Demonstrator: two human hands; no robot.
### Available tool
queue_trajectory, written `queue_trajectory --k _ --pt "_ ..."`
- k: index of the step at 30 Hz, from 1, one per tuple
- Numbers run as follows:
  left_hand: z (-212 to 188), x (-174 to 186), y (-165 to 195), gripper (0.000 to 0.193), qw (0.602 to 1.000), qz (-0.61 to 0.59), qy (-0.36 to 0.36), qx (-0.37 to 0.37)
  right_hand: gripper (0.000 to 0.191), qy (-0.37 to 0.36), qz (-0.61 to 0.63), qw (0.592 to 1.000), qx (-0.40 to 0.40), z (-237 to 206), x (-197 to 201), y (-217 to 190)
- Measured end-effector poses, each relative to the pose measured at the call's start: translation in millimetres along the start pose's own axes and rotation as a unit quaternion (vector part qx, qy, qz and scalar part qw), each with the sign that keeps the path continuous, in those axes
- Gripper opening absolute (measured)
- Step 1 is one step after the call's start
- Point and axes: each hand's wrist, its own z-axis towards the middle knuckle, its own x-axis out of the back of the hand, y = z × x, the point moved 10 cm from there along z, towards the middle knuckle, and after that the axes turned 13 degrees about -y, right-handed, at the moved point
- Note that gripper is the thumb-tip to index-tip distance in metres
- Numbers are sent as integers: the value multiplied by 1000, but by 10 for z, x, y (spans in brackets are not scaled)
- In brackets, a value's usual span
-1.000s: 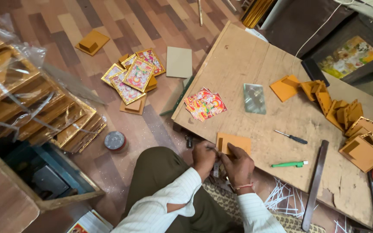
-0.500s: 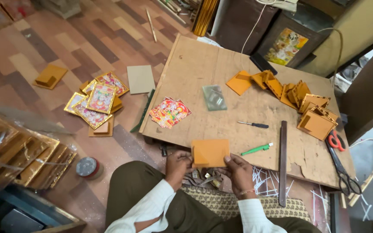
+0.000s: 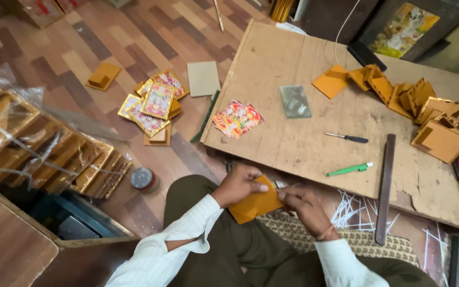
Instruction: The person sits on the floor at a low workbench assembling small decorative photo frames. They pick up orange cardboard frame blanks, insert a clear glass or plastic sheet, place a colorful printed image inside, and fold or press the frame backing closed, setting finished frames aside.
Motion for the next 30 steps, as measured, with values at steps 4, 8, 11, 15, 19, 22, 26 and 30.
queue_trajectory --k 4,8,11,15,19,22,26,30 --pt "22 -51 9 16 999 -6 -25 -26 31 -84 -170 982 0 169 59 -158" --pt "11 -20 66 16 1000 18 -11 -14 28 -137 -172 974 -50 247 -1 -178" --pt "-19 -2 150 17 999 35 5 -18 28 -139 -156 977 30 235 -171 -452" --pt "-72 71 217 20 987 142 71 6 29 75 -528 846 19 86 -246 -716" --pt "-80 89 216 20 991 95 87 -25 28 162 -434 885 50 -45 -277 -620" --pt "-30 80 7 17 998 -3 62 20 28 162 -85 980 81 -21 -99 -221" --pt "72 47 -32 16 997 -63 28 -19 25 205 35 972 112 37 -14 98" --pt "88 147 -11 14 995 51 83 -22 23 258 -89 954 126 -6 -64 72"
